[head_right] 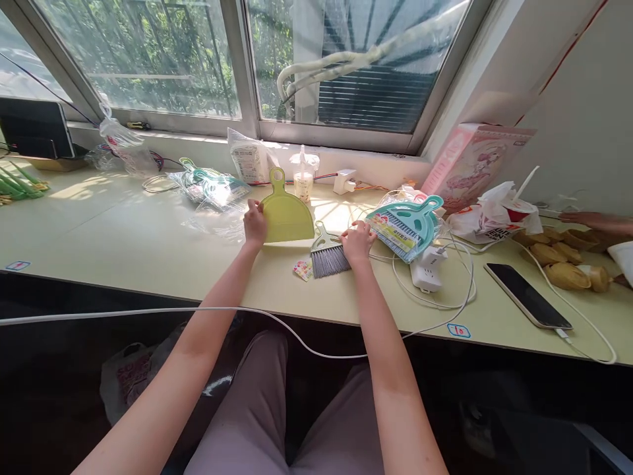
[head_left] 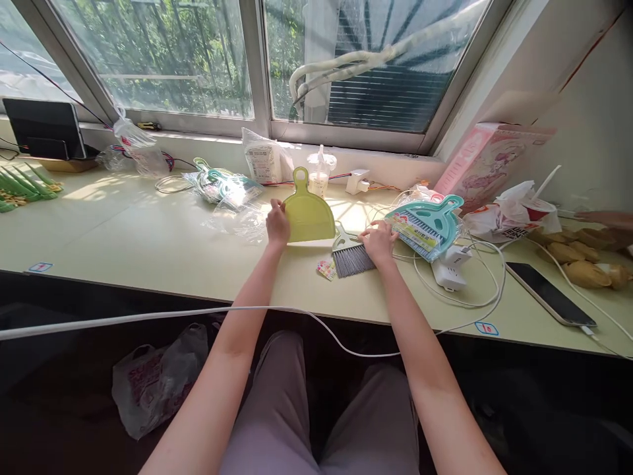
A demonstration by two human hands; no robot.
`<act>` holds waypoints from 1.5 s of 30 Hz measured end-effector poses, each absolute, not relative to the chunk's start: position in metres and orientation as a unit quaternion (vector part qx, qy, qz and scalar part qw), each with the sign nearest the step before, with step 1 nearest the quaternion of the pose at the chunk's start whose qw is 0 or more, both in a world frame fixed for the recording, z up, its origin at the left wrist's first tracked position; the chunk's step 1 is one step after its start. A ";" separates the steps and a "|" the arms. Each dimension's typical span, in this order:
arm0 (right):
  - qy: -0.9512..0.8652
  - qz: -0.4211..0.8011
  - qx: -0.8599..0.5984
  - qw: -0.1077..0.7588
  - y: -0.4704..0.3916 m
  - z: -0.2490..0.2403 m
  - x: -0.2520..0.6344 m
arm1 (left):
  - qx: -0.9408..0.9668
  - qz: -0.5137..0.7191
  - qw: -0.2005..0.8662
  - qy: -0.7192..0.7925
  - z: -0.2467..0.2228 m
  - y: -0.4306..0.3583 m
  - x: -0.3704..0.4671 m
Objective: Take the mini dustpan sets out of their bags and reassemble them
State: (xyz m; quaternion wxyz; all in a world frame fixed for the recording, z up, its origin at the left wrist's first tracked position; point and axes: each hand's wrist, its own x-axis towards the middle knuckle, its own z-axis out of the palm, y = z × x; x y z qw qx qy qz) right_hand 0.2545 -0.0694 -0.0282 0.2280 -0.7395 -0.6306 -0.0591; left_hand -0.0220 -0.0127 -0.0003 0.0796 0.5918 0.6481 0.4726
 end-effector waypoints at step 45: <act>-0.614 -0.034 -0.578 0.536 -0.104 0.012 0.208 | 0.693 0.565 0.319 0.313 0.009 -0.061 0.031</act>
